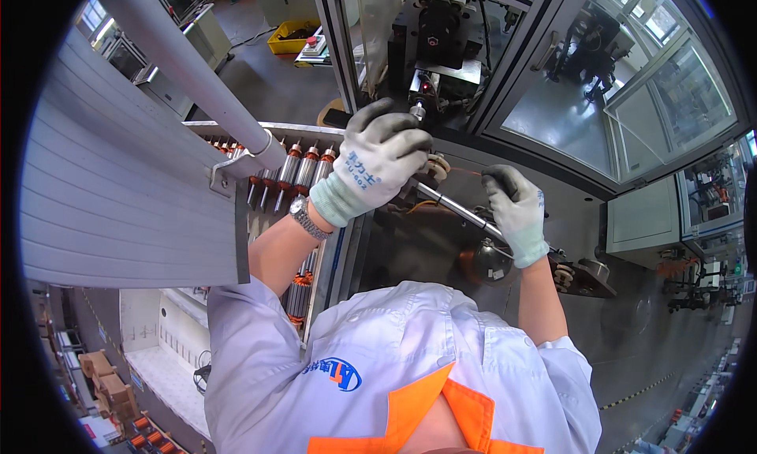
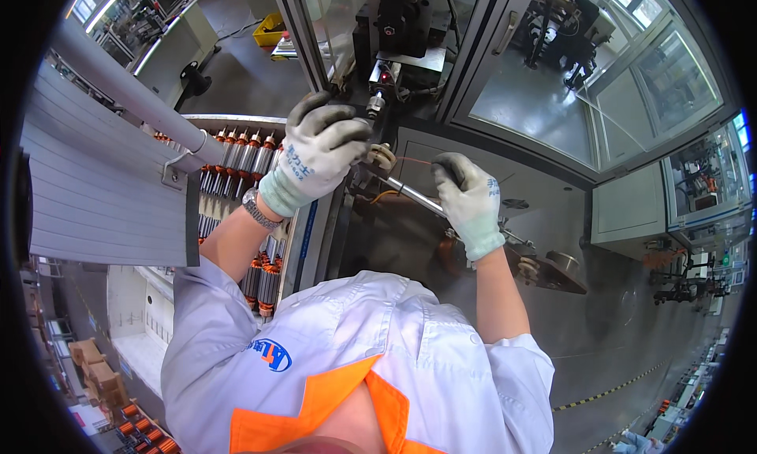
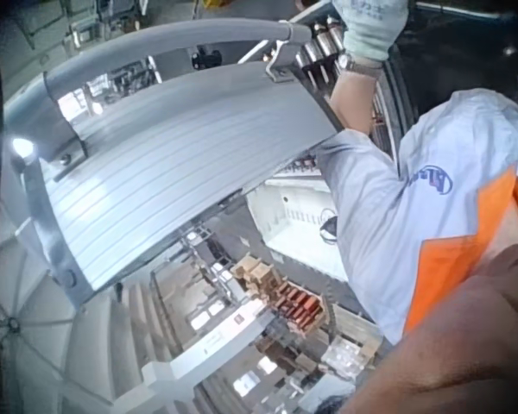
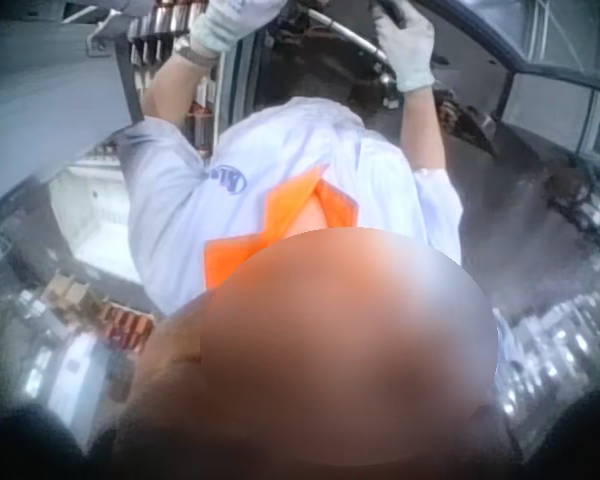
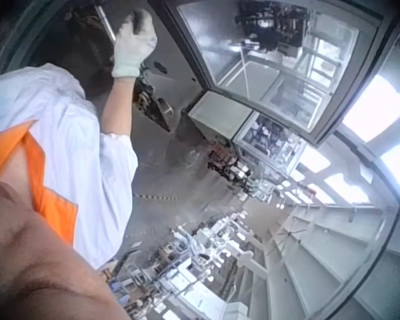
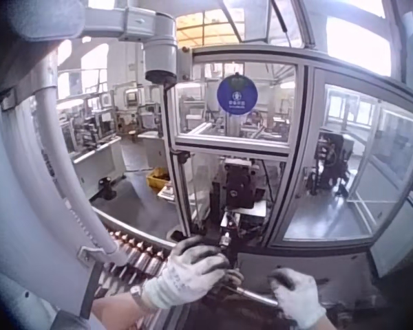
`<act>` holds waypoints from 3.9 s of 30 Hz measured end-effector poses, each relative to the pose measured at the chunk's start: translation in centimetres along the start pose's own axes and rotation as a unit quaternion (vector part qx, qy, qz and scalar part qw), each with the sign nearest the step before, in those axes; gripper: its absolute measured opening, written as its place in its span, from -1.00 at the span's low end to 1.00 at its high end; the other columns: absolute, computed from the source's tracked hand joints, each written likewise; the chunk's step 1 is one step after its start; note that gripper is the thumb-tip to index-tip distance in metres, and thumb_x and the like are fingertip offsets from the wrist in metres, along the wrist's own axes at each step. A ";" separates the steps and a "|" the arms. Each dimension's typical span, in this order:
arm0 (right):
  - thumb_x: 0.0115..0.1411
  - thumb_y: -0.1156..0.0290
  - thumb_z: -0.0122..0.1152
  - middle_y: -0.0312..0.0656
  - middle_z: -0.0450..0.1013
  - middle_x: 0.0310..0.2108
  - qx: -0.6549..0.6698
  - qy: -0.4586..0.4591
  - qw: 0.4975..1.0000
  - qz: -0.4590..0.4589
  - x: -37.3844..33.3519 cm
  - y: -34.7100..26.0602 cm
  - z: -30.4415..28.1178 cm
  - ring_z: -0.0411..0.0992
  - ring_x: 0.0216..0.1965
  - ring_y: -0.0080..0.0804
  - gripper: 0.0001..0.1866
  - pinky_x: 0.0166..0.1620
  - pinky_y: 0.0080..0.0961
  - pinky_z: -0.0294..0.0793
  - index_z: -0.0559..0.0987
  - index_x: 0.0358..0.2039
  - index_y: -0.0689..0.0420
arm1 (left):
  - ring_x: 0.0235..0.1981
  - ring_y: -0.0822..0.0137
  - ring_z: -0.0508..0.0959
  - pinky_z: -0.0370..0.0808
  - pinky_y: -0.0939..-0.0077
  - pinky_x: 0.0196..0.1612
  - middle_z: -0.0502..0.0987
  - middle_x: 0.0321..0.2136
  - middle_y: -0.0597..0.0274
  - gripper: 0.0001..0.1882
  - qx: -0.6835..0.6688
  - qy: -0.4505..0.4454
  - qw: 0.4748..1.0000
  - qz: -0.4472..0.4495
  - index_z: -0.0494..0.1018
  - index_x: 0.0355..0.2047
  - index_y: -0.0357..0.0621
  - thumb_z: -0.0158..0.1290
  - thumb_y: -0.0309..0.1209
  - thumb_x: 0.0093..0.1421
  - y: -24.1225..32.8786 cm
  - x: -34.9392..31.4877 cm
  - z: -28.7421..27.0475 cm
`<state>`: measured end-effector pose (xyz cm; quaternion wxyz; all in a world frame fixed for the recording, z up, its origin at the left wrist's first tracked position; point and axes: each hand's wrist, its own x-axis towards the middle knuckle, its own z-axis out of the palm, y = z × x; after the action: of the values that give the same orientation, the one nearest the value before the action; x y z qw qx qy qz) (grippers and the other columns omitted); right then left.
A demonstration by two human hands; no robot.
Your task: Assembling and adjusting internal components of an industrial machine.
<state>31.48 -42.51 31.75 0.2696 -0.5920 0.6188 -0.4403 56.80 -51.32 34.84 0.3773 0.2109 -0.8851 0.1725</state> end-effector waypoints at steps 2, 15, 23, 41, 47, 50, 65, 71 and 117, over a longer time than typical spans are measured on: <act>0.26 0.53 0.17 -0.32 0.54 -0.37 0.023 -0.003 1.000 -0.001 0.0 -0.5 0.0 0.42 -0.33 -0.68 -0.83 -0.24 -0.66 0.46 0.59 -0.17 0.33 | -0.03 0.25 0.50 0.32 0.06 0.20 0.56 -0.21 0.45 -0.84 -0.008 0.029 0.999 -0.035 0.57 -0.43 0.04 0.23 -0.32 -0.08 0.1 0.1 -0.4; 0.11 0.50 0.19 0.02 0.51 -0.03 -0.091 -0.063 0.965 -0.239 -1.0 -10.4 5.5 0.52 -0.05 -0.02 -0.59 0.02 -0.25 0.50 0.54 0.02 0.18 | -0.12 0.16 0.50 0.43 0.29 0.01 0.54 -0.20 0.11 -0.88 -0.267 0.109 0.898 -0.331 0.55 -0.36 -0.21 0.18 -0.56 0.04 2.2 -2.6 -5.1; 0.21 0.44 0.21 -0.08 0.53 -0.48 -0.071 -0.109 0.985 -0.116 -2.4 -9.0 10.6 0.54 -0.44 -0.26 -0.89 -0.32 -0.41 0.50 0.57 -0.31 0.21 | -0.30 0.43 0.50 0.45 0.55 -0.16 0.54 -0.33 0.25 -0.86 -0.356 0.130 0.777 -0.502 0.54 -0.24 -0.24 0.19 -0.57 0.17 0.9 -9.5 -1.1; 0.24 0.53 0.19 -0.31 0.47 -0.52 0.056 -0.033 0.998 -0.016 -4.3 -8.2 10.2 0.35 -0.51 -0.68 -0.89 -0.40 -0.62 0.40 0.57 -0.26 0.29 | -0.02 0.36 0.56 0.50 0.46 0.13 0.58 -0.09 0.13 -0.76 -0.804 0.072 0.370 -0.459 0.47 0.00 -0.29 -0.02 -0.46 0.38 4.0 -7.0 1.3; 0.15 0.54 0.23 -0.10 0.50 -0.52 -0.014 -0.042 0.995 -0.092 -4.2 -8.9 9.8 0.47 -0.54 -0.39 -0.90 -0.38 -0.48 0.46 0.59 -0.31 0.26 | -0.04 0.34 0.57 0.50 0.42 0.14 0.58 -0.09 0.15 -0.78 -0.877 0.052 0.164 -0.449 0.50 -0.03 -0.24 -0.01 -0.46 0.36 3.1 -8.5 2.7; 0.13 0.52 0.25 0.00 0.52 -0.48 -0.041 -0.039 0.992 -0.115 -4.1 -8.7 9.8 0.51 -0.50 -0.20 -0.90 -0.35 -0.40 0.49 0.59 -0.33 0.26 | -0.08 0.34 0.58 0.52 0.42 0.11 0.59 -0.12 0.16 -0.80 -0.850 0.054 0.188 -0.490 0.52 -0.08 -0.24 0.01 -0.45 0.35 3.4 -8.5 2.2; 0.19 0.51 0.24 -0.02 0.55 -0.48 -0.038 -0.014 0.994 -0.102 -2.4 -8.1 10.8 0.54 -0.51 -0.17 -0.88 -0.37 -0.43 0.50 0.59 -0.27 0.24 | -0.08 0.33 0.58 0.53 0.38 0.10 0.59 -0.12 0.13 -0.75 -0.852 0.034 0.165 -0.496 0.48 -0.02 -0.26 -0.03 -0.41 0.39 1.3 -7.4 3.0; 0.18 0.48 0.23 -0.04 0.55 -0.46 -0.094 0.024 0.990 -0.107 -1.2 -8.2 11.1 0.54 -0.45 -0.07 -0.88 -0.35 -0.30 0.52 0.56 -0.27 0.19 | -0.09 0.25 0.60 0.53 0.43 0.01 0.59 -0.09 0.16 -0.69 -0.533 0.061 0.658 -0.529 0.47 0.05 -0.26 0.04 -0.49 0.31 -1.5 -4.2 1.1; 0.17 0.36 0.15 -0.15 0.61 -0.19 0.011 0.107 0.986 -0.131 -0.7 1.0 19.0 0.59 -0.18 -0.14 -0.68 -0.11 -0.32 0.58 0.62 -0.05 0.05 | -0.30 -0.08 0.49 0.42 0.05 -0.13 0.49 -0.38 -0.02 -0.81 -0.145 -0.330 0.901 -0.243 0.55 -0.35 -0.15 0.10 -0.50 -0.03 5.7 -19.2 2.8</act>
<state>47.31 -46.24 21.90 0.1483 -0.6147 0.5562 -0.5393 64.29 -43.11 17.91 0.1201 0.4076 -0.8952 -0.1342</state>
